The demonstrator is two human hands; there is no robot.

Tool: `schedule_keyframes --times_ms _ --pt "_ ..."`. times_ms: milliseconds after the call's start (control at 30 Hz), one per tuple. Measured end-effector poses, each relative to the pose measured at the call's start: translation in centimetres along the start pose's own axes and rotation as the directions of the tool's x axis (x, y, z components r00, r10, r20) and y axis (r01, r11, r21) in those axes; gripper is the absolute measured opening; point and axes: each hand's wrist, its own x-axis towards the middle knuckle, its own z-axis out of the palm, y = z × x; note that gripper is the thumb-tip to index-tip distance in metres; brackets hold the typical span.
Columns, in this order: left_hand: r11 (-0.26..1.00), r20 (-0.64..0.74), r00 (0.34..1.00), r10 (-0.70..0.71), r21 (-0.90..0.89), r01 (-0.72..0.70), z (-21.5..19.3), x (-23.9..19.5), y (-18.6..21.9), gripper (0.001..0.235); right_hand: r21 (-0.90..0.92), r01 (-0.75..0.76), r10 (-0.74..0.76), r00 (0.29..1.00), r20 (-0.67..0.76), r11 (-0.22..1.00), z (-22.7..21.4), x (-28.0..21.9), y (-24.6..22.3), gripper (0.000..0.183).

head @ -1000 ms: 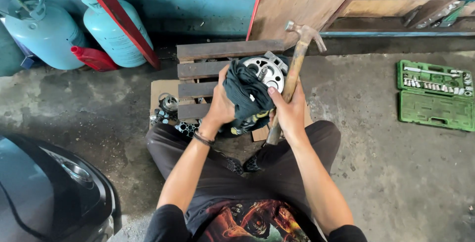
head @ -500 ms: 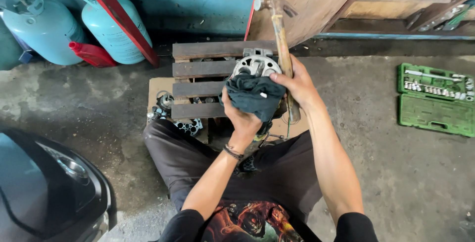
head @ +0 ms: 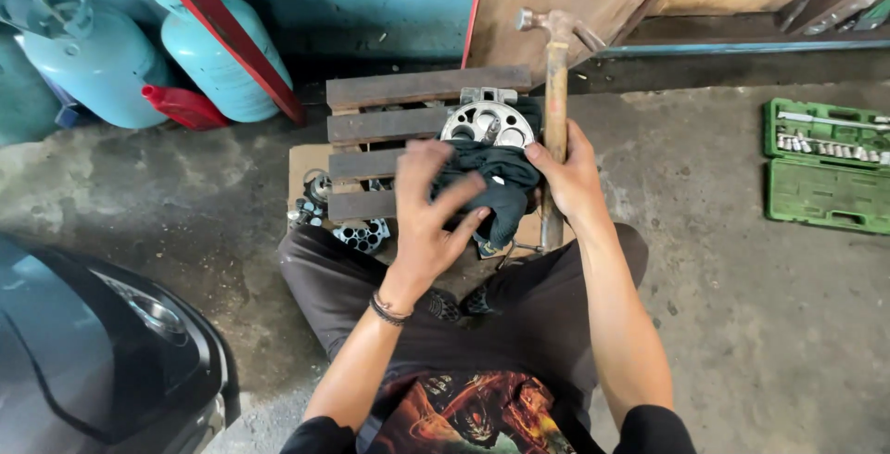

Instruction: The person sits on the floor and repeatedly strikes a metal engine component with a hammer while holding it with a cloth. They rotate the part to hit different sides, occasionally adjusting the cloth and the part's position on a wooden block.

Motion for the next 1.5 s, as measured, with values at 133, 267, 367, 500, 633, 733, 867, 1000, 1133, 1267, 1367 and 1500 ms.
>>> schedule_keyframes --times_ms 133,267,367,500,633,733,867,1000,1133,1267,1367,1500 --pt "0.976 -0.018 1.0 -0.026 -0.219 0.021 -0.7 -2.8 -1.8 0.02 0.06 -0.061 0.062 0.998 -0.006 0.996 -0.5 -2.5 -2.0 0.038" --pt "0.872 0.041 0.999 0.009 -0.489 0.013 -1.9 -3.4 -4.8 0.034 0.242 -0.045 0.038 0.999 0.034 0.969 0.0 -3.3 -3.3 0.028" --pt "0.88 0.109 0.993 0.041 -0.474 0.016 -2.7 -2.0 -6.3 0.057 0.261 -0.043 0.033 0.999 0.044 0.964 -0.5 -2.5 -2.9 0.028" --pt "0.946 0.303 0.95 -0.077 -0.278 0.165 -4.6 0.8 -5.2 0.036 0.178 -0.12 0.121 0.993 0.007 0.977 -1.1 -3.4 -6.1 0.028" --pt "0.988 0.375 0.925 -0.058 -0.111 0.106 -6.2 3.0 -6.7 0.033 0.191 -0.129 0.13 0.992 0.008 0.973 -3.7 -2.4 -5.0 0.034" --pt "0.976 0.382 0.914 0.139 0.102 -0.191 -6.6 4.0 -9.2 0.029 0.209 -0.14 0.141 0.99 0.01 0.968 -4.6 -1.9 -4.6 0.038" --pt "0.94 0.444 0.895 -0.038 0.32 -0.119 -6.7 4.4 -7.7 0.025 0.12 -0.136 0.137 0.991 0.001 0.983 -4.8 -0.9 -1.2 0.038" --pt "0.992 0.27 0.963 -0.02 -0.115 0.053 -5.0 3.6 -3.5 0.03 0.101 -0.147 0.142 0.988 0.054 0.984 -3.7 -1.2 0.0 0.042" --pt "0.975 0.274 0.958 -0.087 -0.176 0.138 -1.1 1.4 -1.2 0.038 0.079 -0.131 0.129 0.991 0.028 0.988 -3.9 -2.8 -0.6 0.042" --pt "0.962 0.24 0.944 -0.228 -0.091 0.256 0.0 1.3 -1.3 0.043 -0.056 0.004 -0.009 0.996 -0.093 0.998 -5.0 -7.9 -4.9 0.027" --pt "0.955 0.262 0.925 -0.275 -0.033 0.294 -0.5 2.1 -0.7 0.052 -0.068 -0.105 0.102 0.993 -0.053 0.992 -5.5 -13.2 -7.3 0.017" --pt "0.967 0.294 0.923 -0.249 0.133 0.218 0.2 1.4 -0.8 0.066 -0.353 -0.386 0.409 0.912 -0.008 0.852 -3.3 -18.1 -10.5 0.026"
